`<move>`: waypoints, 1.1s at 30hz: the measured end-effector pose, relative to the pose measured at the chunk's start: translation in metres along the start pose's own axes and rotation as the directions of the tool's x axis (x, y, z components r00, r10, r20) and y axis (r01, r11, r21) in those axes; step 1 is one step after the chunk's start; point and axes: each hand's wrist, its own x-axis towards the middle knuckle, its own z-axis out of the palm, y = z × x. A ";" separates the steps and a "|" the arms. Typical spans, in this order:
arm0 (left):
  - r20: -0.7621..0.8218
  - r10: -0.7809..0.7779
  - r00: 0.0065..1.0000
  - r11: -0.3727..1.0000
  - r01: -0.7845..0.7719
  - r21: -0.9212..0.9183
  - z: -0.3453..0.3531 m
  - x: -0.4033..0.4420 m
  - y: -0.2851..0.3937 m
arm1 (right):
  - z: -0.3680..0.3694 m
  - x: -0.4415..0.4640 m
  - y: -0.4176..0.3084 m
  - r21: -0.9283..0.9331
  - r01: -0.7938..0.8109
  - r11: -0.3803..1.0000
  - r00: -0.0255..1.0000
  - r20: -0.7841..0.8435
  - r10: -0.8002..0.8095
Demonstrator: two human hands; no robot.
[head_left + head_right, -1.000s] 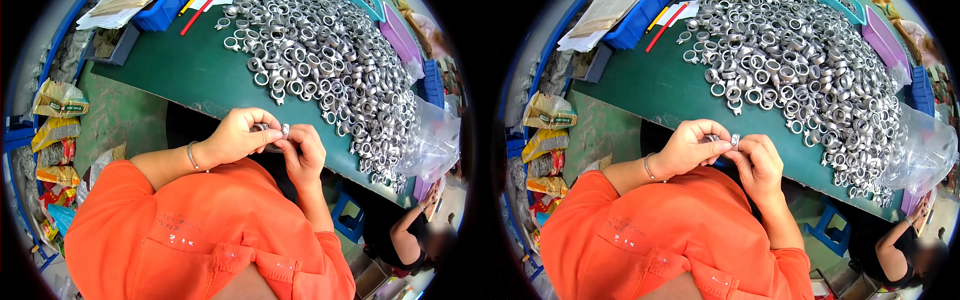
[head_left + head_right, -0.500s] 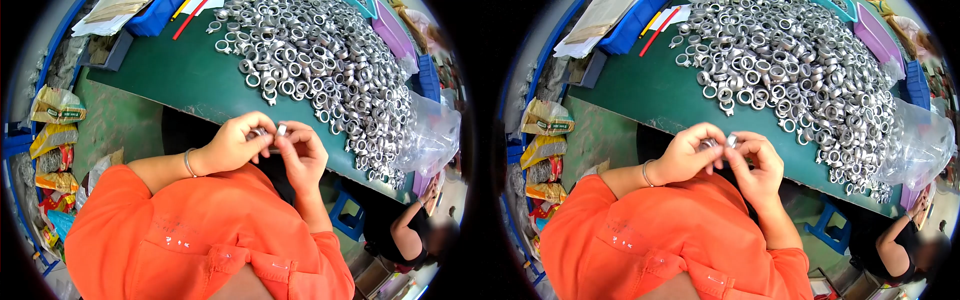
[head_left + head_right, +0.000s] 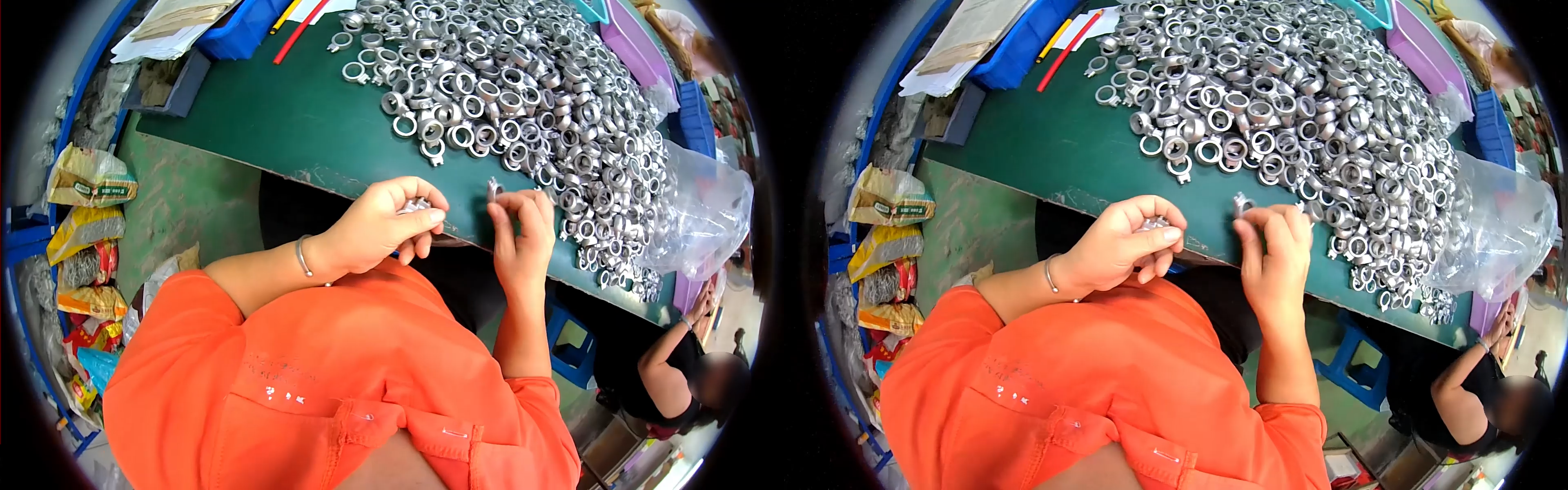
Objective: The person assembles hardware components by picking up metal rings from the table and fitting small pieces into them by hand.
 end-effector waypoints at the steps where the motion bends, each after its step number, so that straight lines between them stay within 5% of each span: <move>1: -0.013 0.010 1.000 0.999 -0.009 0.047 0.002 -0.001 0.002 | 0.001 -0.003 -0.008 0.210 -0.080 0.974 0.996 0.044 0.072; 3: -0.021 0.028 0.999 0.994 -0.025 0.111 0.004 -0.001 0.002 | 0.008 -0.008 -0.016 0.493 -0.163 0.855 0.986 0.108 0.125; 7: 0.010 0.009 1.000 0.986 -0.010 0.164 0.005 -0.004 0.007 | 0.018 -0.016 -0.024 0.656 -0.245 0.714 0.969 0.187 0.161; 14: -0.025 0.017 1.000 0.965 -0.010 0.261 0.006 -0.007 0.009 | 0.022 -0.013 -0.024 0.486 0.005 0.874 0.994 0.089 -0.055; 24: 0.018 0.176 0.984 0.920 -0.171 0.354 0.005 -0.009 0.005 | 0.023 -0.012 -0.023 0.435 0.039 0.899 0.994 0.079 -0.081; 26: 0.020 0.194 0.981 0.914 -0.188 0.360 0.002 -0.006 0.001 | 0.021 -0.012 -0.018 0.555 -0.004 0.832 0.993 0.100 -0.062; 28: 0.201 0.534 0.821 0.565 -0.523 0.638 -0.004 -0.001 -0.008 | 0.018 -0.013 -0.023 0.655 -0.261 0.709 0.965 0.202 0.168; 31: 0.284 0.605 0.744 0.435 -0.607 0.665 -0.006 0.002 -0.009 | 0.018 -0.013 -0.022 0.709 -0.377 0.596 0.925 0.317 0.208; 32: 0.284 0.605 0.744 0.434 -0.607 0.665 -0.004 0.000 -0.008 | 0.022 -0.011 -0.023 0.798 -0.317 0.512 0.948 0.265 0.175; 33: 0.132 0.505 0.853 0.638 -0.472 0.609 -0.002 -0.003 -0.006 | 0.024 -0.011 -0.024 0.873 -0.251 0.418 0.967 0.208 0.146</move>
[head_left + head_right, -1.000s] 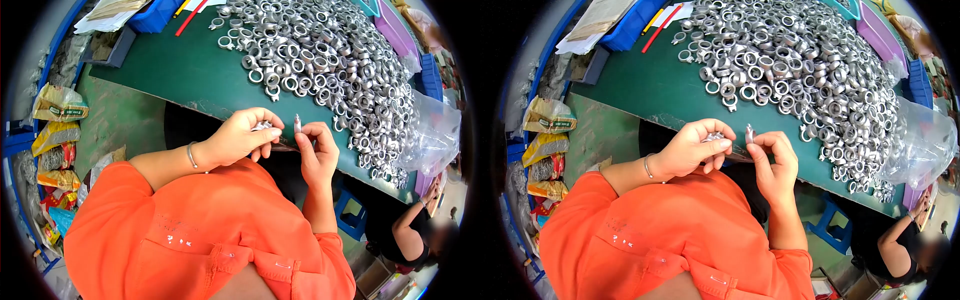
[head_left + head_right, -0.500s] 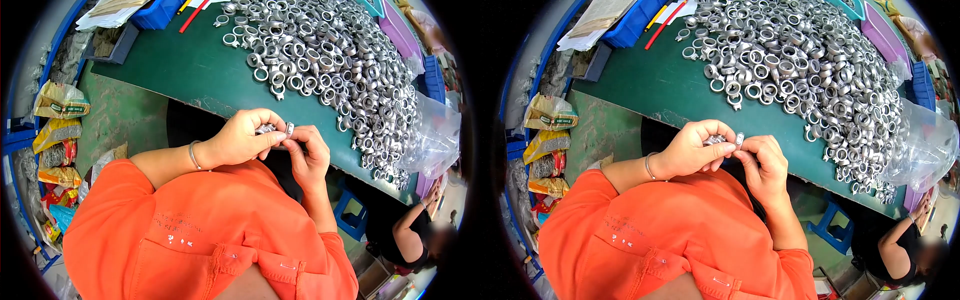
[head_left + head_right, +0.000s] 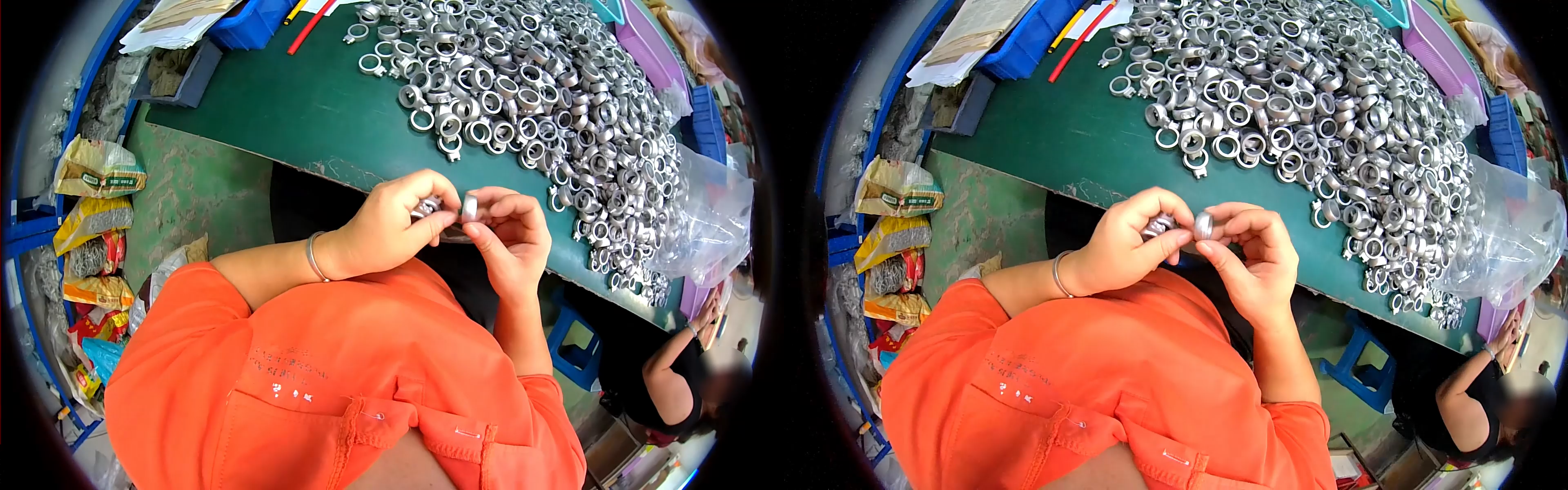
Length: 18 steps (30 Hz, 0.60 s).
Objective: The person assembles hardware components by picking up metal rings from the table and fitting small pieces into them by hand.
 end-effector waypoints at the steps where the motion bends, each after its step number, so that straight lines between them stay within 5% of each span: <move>1: -0.008 -0.211 0.977 0.968 0.208 -0.138 -0.001 0.000 0.005 | -0.001 -0.001 0.001 0.002 0.001 1.000 1.000 0.001 -0.001; 3: 0.035 -0.295 0.955 0.942 0.297 -0.154 -0.006 0.002 0.013 | -0.003 -0.004 0.005 0.088 0.052 0.995 0.998 0.033 -0.055; 5: 0.152 -0.404 0.902 0.809 0.430 -0.401 -0.006 0.003 0.015 | 0.001 -0.006 0.008 -0.150 0.208 0.967 0.977 -0.006 -0.211; 7: 0.178 -0.399 0.899 0.822 0.437 -0.365 -0.006 0.005 0.016 | 0.001 0.001 -0.003 -0.500 0.415 0.760 0.910 0.247 -0.334; 8: 0.200 -0.398 0.895 0.833 0.444 -0.331 -0.005 0.005 0.016 | 0.002 0.003 -0.008 -0.519 0.454 0.724 0.891 0.264 -0.369; 11: 0.172 -0.427 0.888 0.818 0.460 -0.346 -0.003 0.005 0.015 | -0.025 0.002 -0.018 -0.744 0.368 0.558 0.896 0.122 -0.428; 13: 0.173 -0.417 0.892 0.805 0.451 -0.385 -0.005 0.003 0.014 | -0.049 0.004 -0.022 -0.950 0.039 0.310 0.901 -0.101 -0.423; 15: 0.370 -0.431 0.823 0.724 0.560 -0.403 -0.012 0.002 0.013 | -0.069 0.004 -0.024 -0.999 0.032 0.037 0.918 0.015 -0.397; 18: 0.556 -0.492 0.670 0.753 0.648 -0.114 -0.014 0.004 0.015 | -0.065 -0.001 -0.021 -0.997 0.017 0.074 0.938 -0.010 -0.345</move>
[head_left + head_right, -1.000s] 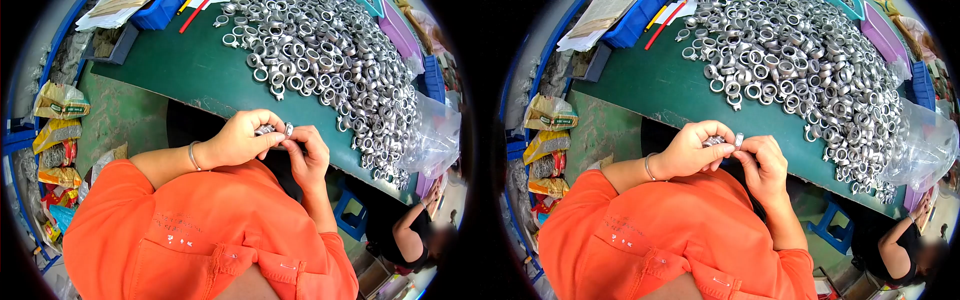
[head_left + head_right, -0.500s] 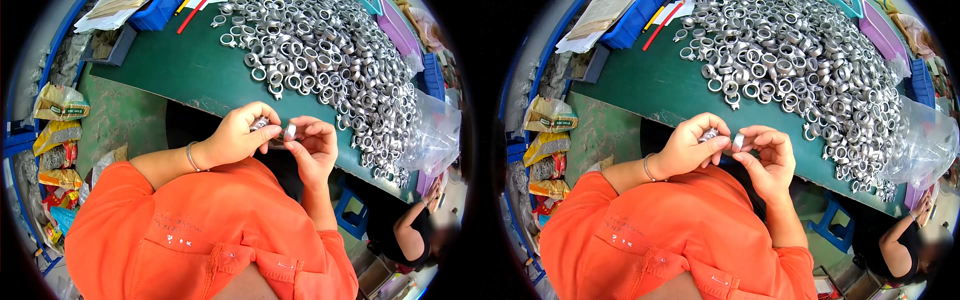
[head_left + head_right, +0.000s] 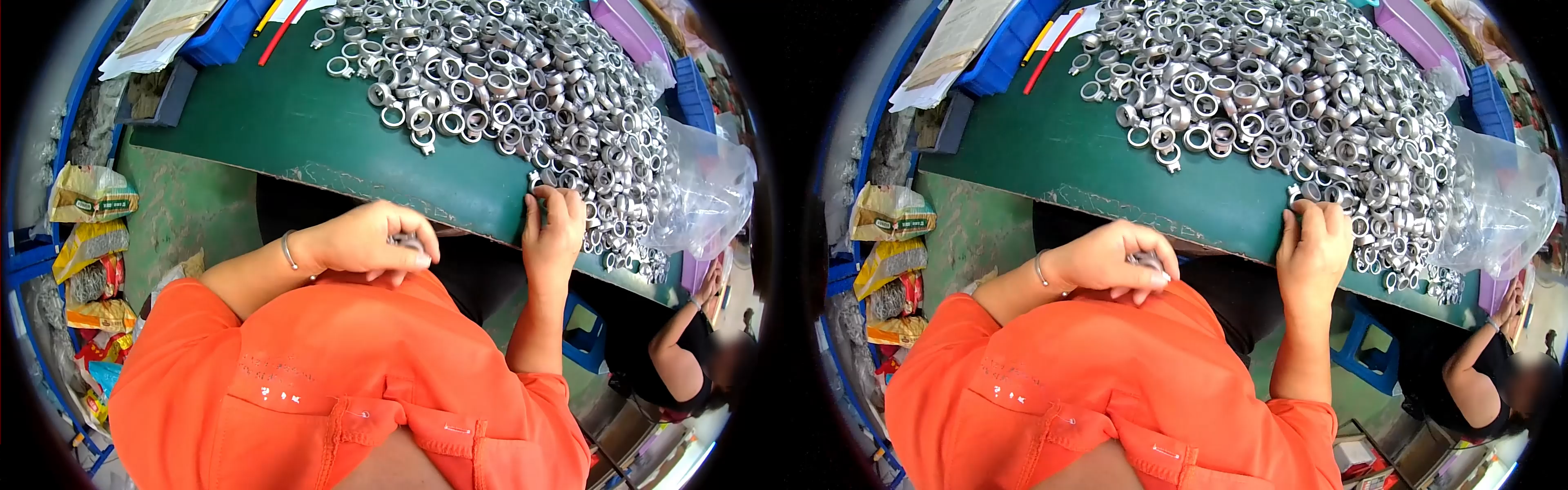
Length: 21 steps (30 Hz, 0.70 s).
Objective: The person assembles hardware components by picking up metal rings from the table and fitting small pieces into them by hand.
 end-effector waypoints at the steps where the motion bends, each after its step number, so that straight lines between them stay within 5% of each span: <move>1: 0.091 -0.063 0.994 0.996 0.057 0.068 -0.002 0.002 -0.001 | 0.000 -0.001 -0.001 0.037 0.002 0.999 1.000 0.015 -0.003; 3: 0.136 -0.125 0.983 0.986 0.109 0.123 -0.006 0.018 -0.023 | -0.001 -0.001 -0.004 0.131 0.025 0.991 0.999 0.042 -0.031; 5: 0.040 -0.160 0.986 0.901 0.163 -0.401 -0.015 0.039 -0.061 | -0.002 -0.002 -0.007 0.393 -0.033 0.919 0.987 0.156 -0.032; 7: -0.166 -0.294 0.941 0.827 0.163 -0.539 -0.023 0.055 -0.073 | 0.001 -0.008 -0.022 0.824 -0.398 0.404 0.917 0.359 0.172; 8: -0.219 -0.283 0.934 0.783 0.093 -0.615 -0.024 0.060 -0.079 | 0.002 -0.009 -0.027 0.875 -0.411 0.257 0.912 0.390 0.130; 10: -0.273 -0.271 0.923 0.733 0.014 -0.680 -0.024 0.066 -0.077 | 0.003 -0.009 -0.032 0.854 -0.514 0.087 0.856 0.504 0.113; 12: -0.279 -0.026 0.960 0.685 -0.187 -0.705 -0.030 0.077 -0.093 | 0.005 -0.010 -0.033 0.832 -0.554 0.025 0.830 0.549 0.102; 16: -0.277 -0.065 0.959 0.682 -0.160 -0.713 -0.035 0.071 -0.096 | 0.009 -0.013 -0.034 0.801 -0.593 -0.083 0.795 0.598 0.100; 18: -0.186 -0.204 0.961 0.921 0.124 -0.369 -0.027 0.057 -0.085 | 0.009 -0.014 -0.033 0.799 -0.592 -0.104 0.793 0.601 0.099; 19: -0.184 -0.207 0.961 0.921 0.127 -0.369 -0.023 0.049 -0.074 | 0.009 -0.014 -0.033 0.799 -0.593 -0.101 0.794 0.601 0.092; 21: 0.134 -0.039 0.990 0.977 0.010 0.212 -0.015 0.031 -0.047 | 0.011 -0.015 -0.033 0.798 -0.594 -0.099 0.795 0.601 0.082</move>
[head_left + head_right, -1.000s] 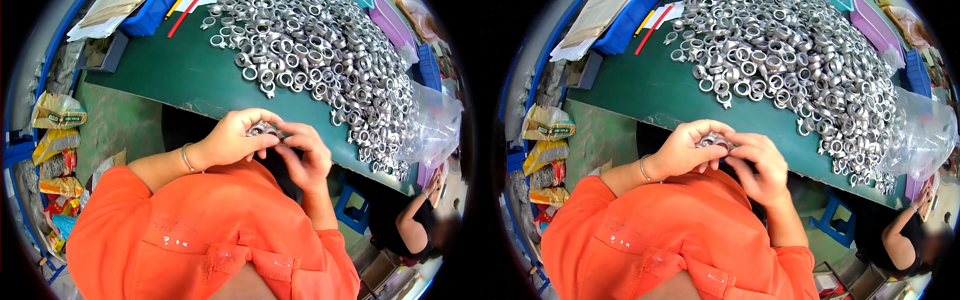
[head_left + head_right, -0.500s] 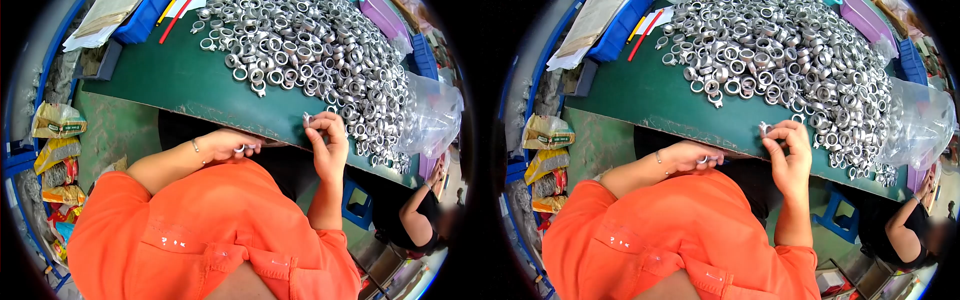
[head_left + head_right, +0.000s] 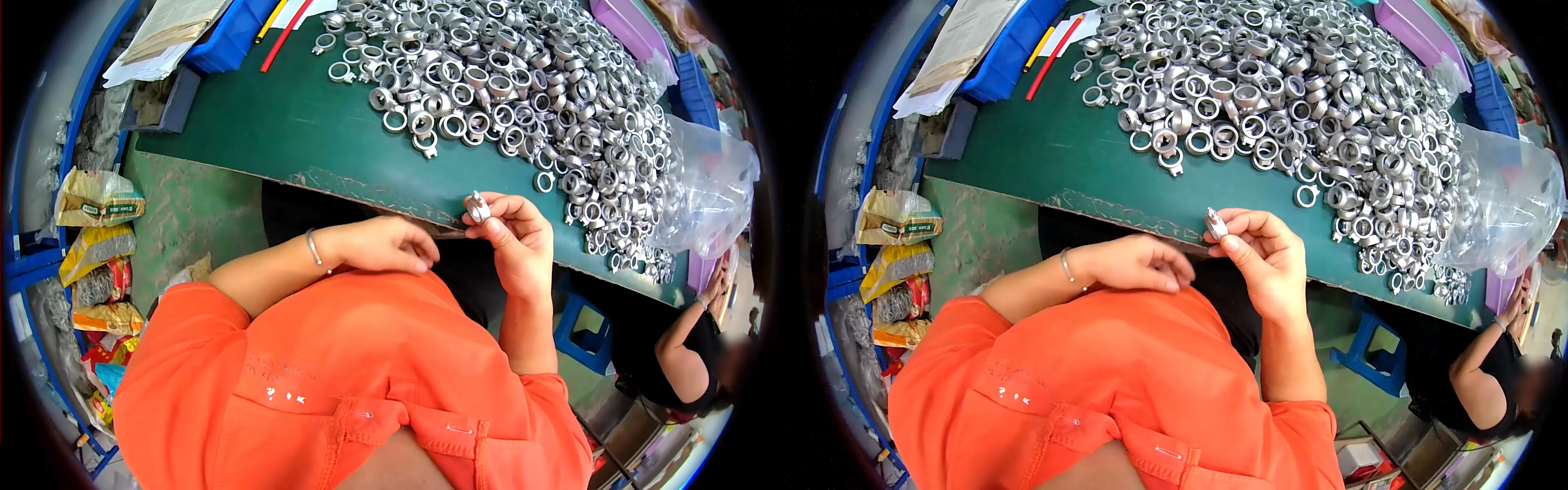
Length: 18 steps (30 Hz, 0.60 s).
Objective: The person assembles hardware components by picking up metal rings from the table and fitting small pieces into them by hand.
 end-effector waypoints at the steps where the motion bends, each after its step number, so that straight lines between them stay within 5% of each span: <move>1: 0.002 0.030 1.000 0.996 -0.030 0.085 0.003 -0.007 0.014 | 0.001 0.000 0.001 -0.003 0.032 0.999 0.999 0.020 -0.032; 9: -0.333 0.117 0.936 0.921 -0.228 -0.317 0.013 -0.021 0.062 | 0.013 0.001 0.000 0.114 0.104 0.988 0.992 0.060 -0.111; 12: -0.404 0.180 0.897 0.918 -0.301 -0.259 0.009 -0.017 0.066 | 0.018 -0.001 -0.002 0.115 0.145 0.983 0.988 0.046 -0.151; 14: -0.418 0.224 0.881 0.894 -0.356 -0.273 0.007 -0.013 0.064 | 0.023 -0.003 0.000 -0.271 0.299 0.915 0.951 0.007 -0.309; 16: -0.498 0.193 0.845 0.864 -0.388 -0.323 0.005 -0.009 0.064 | 0.029 0.001 -0.005 -0.682 0.468 0.562 0.832 0.125 -0.540; 18: -0.475 0.216 0.853 0.852 -0.402 -0.335 0.000 -0.008 0.059 | 0.043 0.001 -0.015 -0.698 0.536 0.474 0.789 0.216 -0.575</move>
